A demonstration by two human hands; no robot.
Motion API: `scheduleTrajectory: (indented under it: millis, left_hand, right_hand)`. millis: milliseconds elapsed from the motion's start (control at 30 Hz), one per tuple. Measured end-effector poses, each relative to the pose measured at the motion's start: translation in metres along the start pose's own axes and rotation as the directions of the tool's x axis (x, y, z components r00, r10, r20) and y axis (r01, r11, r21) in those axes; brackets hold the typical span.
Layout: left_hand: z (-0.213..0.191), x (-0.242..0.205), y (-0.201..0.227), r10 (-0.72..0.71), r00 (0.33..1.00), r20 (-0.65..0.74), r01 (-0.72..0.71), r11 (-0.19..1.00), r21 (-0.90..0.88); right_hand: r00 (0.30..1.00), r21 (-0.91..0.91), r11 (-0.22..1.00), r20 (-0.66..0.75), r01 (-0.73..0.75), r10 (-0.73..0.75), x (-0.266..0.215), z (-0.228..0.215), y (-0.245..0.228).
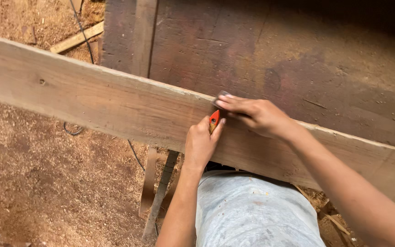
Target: The person sands the edge and surface of a long wooden plank by hand using a piece of sandpaper while holding a small marker.
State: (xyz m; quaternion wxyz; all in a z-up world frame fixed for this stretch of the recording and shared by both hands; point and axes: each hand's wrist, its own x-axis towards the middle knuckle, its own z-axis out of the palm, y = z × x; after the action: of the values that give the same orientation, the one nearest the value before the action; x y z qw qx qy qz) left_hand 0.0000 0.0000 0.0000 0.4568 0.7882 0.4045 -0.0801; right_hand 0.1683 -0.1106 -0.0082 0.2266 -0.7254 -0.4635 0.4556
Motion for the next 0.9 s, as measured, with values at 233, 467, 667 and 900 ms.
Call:
scheduleTrajectory:
  millis: [233,467,667,900]
  left_hand:
    - [0.020,0.002,-0.004,0.079,0.995,-0.067,-0.077,0.997,0.027]
    - [0.032,0.000,0.002,0.065,0.988,-0.143,-0.062,0.998,0.028]
    - [0.034,0.001,-0.002,0.063,0.984,-0.167,-0.056,0.997,0.048]
    - [0.024,0.004,0.011,-0.021,0.996,-0.088,0.019,0.999,-0.026]
  right_hand:
    - [0.997,0.079,0.994,-0.031,0.076,-0.074,-0.058,-0.022,0.041]
    - [0.983,0.049,0.989,-0.122,0.141,-0.134,-0.057,-0.006,0.053]
    - [0.963,-0.072,0.986,-0.218,0.149,-0.161,-0.064,0.007,0.047]
    - [0.983,-0.118,0.979,-0.101,-0.166,0.154,-0.102,0.003,0.058]
